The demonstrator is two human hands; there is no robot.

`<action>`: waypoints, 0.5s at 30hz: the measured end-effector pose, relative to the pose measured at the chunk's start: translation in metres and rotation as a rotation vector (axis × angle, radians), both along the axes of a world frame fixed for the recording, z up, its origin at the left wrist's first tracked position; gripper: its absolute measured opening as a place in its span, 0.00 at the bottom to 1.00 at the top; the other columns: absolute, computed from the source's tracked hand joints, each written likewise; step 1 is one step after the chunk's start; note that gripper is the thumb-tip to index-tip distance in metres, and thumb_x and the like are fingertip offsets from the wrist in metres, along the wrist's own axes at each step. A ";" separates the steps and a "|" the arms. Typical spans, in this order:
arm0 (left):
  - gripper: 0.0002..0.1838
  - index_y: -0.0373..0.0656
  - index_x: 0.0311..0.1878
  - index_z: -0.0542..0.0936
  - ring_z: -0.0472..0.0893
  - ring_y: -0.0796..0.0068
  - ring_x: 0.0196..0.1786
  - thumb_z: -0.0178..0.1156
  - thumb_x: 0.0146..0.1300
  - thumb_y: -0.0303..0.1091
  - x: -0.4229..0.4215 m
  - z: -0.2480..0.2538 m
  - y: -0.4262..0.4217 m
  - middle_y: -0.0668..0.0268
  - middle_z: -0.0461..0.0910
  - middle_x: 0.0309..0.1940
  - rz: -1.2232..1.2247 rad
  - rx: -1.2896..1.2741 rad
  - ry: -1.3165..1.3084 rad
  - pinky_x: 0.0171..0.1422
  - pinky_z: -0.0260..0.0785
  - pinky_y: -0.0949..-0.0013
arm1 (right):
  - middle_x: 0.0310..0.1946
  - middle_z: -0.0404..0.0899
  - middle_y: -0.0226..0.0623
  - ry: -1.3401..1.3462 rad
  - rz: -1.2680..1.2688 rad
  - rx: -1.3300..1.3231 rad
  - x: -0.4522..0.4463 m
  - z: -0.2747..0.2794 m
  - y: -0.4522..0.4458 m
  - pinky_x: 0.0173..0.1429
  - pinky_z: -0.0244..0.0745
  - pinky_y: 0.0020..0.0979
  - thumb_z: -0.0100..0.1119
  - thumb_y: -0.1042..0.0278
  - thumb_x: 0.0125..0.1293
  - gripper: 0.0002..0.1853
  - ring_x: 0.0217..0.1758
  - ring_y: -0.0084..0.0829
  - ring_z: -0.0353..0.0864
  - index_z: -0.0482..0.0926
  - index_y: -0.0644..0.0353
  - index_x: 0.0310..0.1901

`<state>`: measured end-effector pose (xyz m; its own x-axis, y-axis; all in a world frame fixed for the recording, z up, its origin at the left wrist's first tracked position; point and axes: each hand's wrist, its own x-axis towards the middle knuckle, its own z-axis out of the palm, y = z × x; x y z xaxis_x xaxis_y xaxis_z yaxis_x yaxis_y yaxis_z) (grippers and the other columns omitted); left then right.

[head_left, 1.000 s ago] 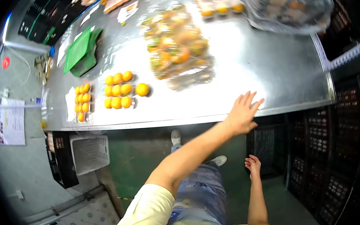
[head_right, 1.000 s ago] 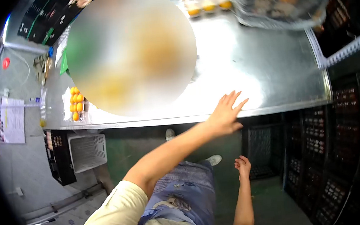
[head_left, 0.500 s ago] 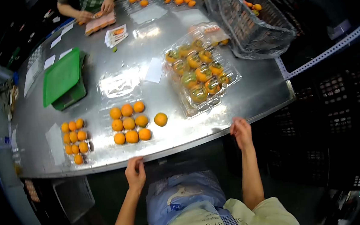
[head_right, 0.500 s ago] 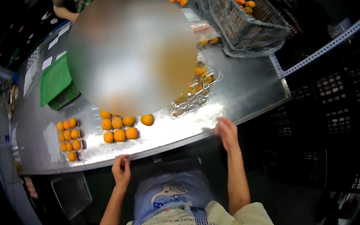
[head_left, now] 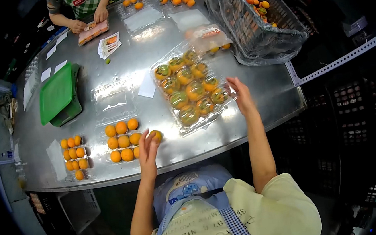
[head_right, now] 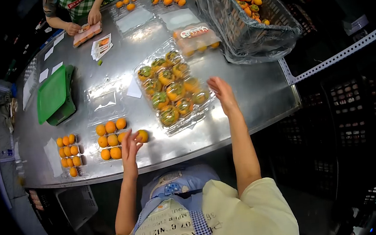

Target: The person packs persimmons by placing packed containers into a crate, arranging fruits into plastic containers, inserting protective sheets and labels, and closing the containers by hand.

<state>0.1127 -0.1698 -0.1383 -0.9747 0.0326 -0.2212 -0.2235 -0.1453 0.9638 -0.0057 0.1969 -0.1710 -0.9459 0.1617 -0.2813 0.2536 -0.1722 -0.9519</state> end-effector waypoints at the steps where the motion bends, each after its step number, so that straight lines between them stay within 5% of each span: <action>1: 0.34 0.47 0.72 0.53 0.66 0.60 0.66 0.51 0.69 0.50 -0.020 -0.003 0.017 0.53 0.62 0.67 0.004 0.032 -0.032 0.68 0.59 0.61 | 0.62 0.69 0.45 -0.023 0.055 -0.013 -0.011 0.010 -0.004 0.68 0.60 0.36 0.43 0.42 0.71 0.33 0.67 0.36 0.65 0.67 0.64 0.64; 2: 0.40 0.50 0.75 0.48 0.63 0.56 0.68 0.49 0.68 0.58 -0.039 -0.007 0.033 0.53 0.57 0.70 0.005 0.065 -0.066 0.69 0.56 0.55 | 0.65 0.65 0.46 -0.047 0.107 -0.026 -0.021 0.014 -0.006 0.70 0.57 0.36 0.40 0.39 0.72 0.35 0.70 0.36 0.62 0.65 0.65 0.66; 5: 0.48 0.52 0.75 0.41 0.57 0.52 0.72 0.55 0.62 0.61 -0.091 -0.009 0.072 0.50 0.54 0.71 0.071 0.199 -0.231 0.70 0.51 0.47 | 0.73 0.52 0.46 -0.160 0.376 0.003 -0.050 0.016 -0.011 0.77 0.38 0.37 0.32 0.31 0.70 0.43 0.76 0.40 0.48 0.55 0.63 0.71; 6: 0.49 0.52 0.75 0.41 0.57 0.52 0.72 0.56 0.61 0.61 -0.099 -0.008 0.079 0.50 0.54 0.71 0.082 0.176 -0.247 0.70 0.50 0.45 | 0.73 0.52 0.46 -0.212 0.410 0.022 -0.055 0.022 -0.016 0.77 0.38 0.38 0.32 0.31 0.70 0.43 0.77 0.39 0.47 0.55 0.62 0.71; 8: 0.52 0.52 0.75 0.40 0.57 0.51 0.72 0.60 0.59 0.60 -0.111 -0.004 0.088 0.50 0.56 0.70 0.105 0.133 -0.281 0.69 0.48 0.42 | 0.68 0.62 0.43 -0.127 0.610 0.036 -0.067 0.017 -0.017 0.72 0.54 0.42 0.39 0.30 0.67 0.43 0.71 0.37 0.60 0.57 0.61 0.70; 11: 0.55 0.47 0.74 0.42 0.65 0.53 0.66 0.69 0.52 0.50 -0.118 0.019 0.100 0.50 0.61 0.66 0.091 -0.039 -0.346 0.63 0.61 0.48 | 0.73 0.53 0.44 -0.173 0.666 -0.066 -0.062 0.066 -0.020 0.77 0.41 0.40 0.32 0.29 0.68 0.45 0.76 0.38 0.50 0.52 0.63 0.72; 14: 0.53 0.44 0.73 0.46 0.70 0.58 0.63 0.71 0.50 0.41 -0.123 0.017 0.109 0.51 0.65 0.62 0.123 -0.022 -0.321 0.60 0.69 0.56 | 0.71 0.56 0.46 -0.110 0.681 -0.196 -0.065 0.079 -0.013 0.76 0.45 0.37 0.40 0.34 0.69 0.44 0.74 0.39 0.54 0.51 0.65 0.72; 15: 0.53 0.45 0.73 0.46 0.70 0.58 0.63 0.71 0.51 0.41 -0.123 0.015 0.110 0.52 0.65 0.62 0.134 -0.014 -0.306 0.61 0.68 0.57 | 0.68 0.61 0.50 -0.023 0.618 -0.078 -0.064 0.077 -0.018 0.73 0.51 0.36 0.53 0.42 0.65 0.43 0.72 0.40 0.58 0.54 0.68 0.70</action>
<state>-0.0100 -0.0601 -0.1233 -0.8587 -0.0961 -0.5034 -0.4824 -0.1804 0.8572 -0.0699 0.1785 -0.0937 -0.8515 -0.4356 -0.2918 0.3492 -0.0560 -0.9354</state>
